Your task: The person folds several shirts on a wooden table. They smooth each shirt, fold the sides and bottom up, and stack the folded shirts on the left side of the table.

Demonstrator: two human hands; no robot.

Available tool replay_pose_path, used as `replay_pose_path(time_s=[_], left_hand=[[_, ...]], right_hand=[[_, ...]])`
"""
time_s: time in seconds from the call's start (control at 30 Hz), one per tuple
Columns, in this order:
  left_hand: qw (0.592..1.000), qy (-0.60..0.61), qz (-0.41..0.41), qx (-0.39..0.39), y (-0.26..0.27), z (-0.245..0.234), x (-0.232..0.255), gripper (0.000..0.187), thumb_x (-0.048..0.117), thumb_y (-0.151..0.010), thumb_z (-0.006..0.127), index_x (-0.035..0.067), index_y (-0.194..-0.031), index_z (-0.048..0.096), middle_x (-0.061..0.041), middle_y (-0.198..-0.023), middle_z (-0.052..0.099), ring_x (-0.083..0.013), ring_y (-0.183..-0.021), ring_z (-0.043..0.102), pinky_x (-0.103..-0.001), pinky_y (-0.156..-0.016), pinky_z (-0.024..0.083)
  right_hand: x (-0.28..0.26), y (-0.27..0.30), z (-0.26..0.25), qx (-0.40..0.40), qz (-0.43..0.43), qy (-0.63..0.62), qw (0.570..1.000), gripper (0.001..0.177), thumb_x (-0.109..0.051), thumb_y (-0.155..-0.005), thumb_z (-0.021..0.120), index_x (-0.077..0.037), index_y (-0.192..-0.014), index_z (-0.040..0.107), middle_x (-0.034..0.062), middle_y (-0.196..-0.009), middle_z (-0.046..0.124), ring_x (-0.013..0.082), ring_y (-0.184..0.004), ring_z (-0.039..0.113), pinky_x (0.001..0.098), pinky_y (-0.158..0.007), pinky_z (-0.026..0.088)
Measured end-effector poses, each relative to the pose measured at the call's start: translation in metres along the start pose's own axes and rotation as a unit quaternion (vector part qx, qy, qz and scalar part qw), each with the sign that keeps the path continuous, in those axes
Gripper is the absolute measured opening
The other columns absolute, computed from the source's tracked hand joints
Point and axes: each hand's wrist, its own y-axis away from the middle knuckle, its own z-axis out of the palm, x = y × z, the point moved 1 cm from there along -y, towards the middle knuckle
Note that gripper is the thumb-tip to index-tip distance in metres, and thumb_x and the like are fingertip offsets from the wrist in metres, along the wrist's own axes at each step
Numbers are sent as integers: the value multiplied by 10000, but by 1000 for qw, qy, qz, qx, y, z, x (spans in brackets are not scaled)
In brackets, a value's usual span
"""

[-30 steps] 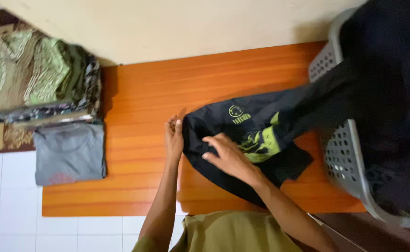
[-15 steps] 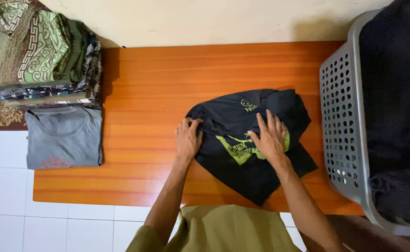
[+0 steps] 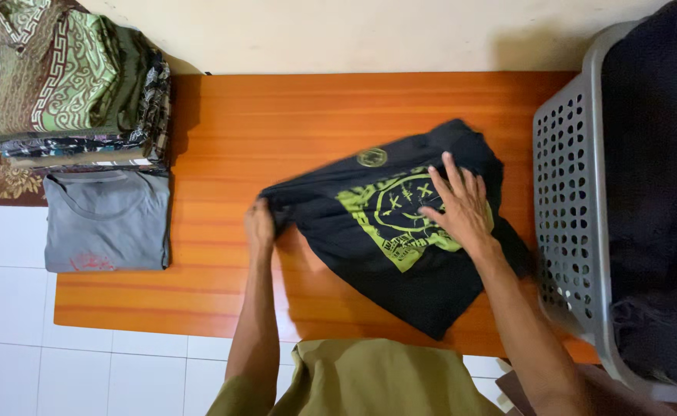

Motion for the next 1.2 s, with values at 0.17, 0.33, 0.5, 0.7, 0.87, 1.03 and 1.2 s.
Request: replay_pose_path(time_s=[0.17,0.33,0.5,0.7,0.87,1.03,1.2], left_hand=[[918,346,-187,43,-12,-43,-45,520,402,-1048,424,-23,-1223,668,-133,-1130,716,-264,-1006,694,-417,-923,572],[895,391,-209,42,0,-55,-60,596,450,-1063,360,-19,-1330,612,-133,-1221,705,-268,-1096,694,-405,-955,578],[884,417,-209,19,11,-48,-56,663,514,-1054,338,4,-1417,555,-134,-1319,686,-253,-1157,697,-380,-980,578],[846,474,-240,-55,36,-62,-46,580,478,-1021,331,75,-1353,584,-101,-1254,695,-262,-1123,694,-451,-925,596],[759,575,-209,-222,81,-79,-55,443,406,-1102,447,58,-1329,602,-104,-1224,703,-279,-1081,689,-448,-892,591],[793,530,-214,-210,126,-103,-47,497,429,-948,526,31,-1208,674,-127,-1154,742,-251,-1008,714,-393,-886,581],[776,615,-113,-83,150,-129,18,252,219,-960,582,13,-1043,702,-129,-1060,735,-250,-987,721,-377,-955,571]], right_hand=[[-51,23,-1,27,-43,31,998,566,-480,-966,699,-132,-1402,605,183,-1583,403,344,-1422,454,601,-1164,352],[-123,90,-3,58,-104,-137,983,726,-518,-743,767,-7,-1246,658,266,-1468,400,456,-1315,423,650,-1009,357],[-110,119,7,62,-68,-166,982,196,-256,-947,667,-90,-1031,605,197,-1471,535,379,-1355,521,520,-1058,427],[-29,132,66,-75,296,-392,868,255,-335,-1059,593,-101,-1159,607,161,-1012,679,242,-939,644,365,-836,497],[32,149,110,-240,224,-523,787,377,-376,-1037,630,-1,-1042,658,61,-928,611,118,-908,545,310,-853,473],[45,158,101,-464,105,-569,671,427,-401,-931,630,-36,-1118,750,-1,-1045,758,87,-995,641,268,-925,495],[76,84,9,-265,106,-526,801,419,-384,-979,704,28,-964,778,111,-905,728,189,-833,658,357,-788,544]])
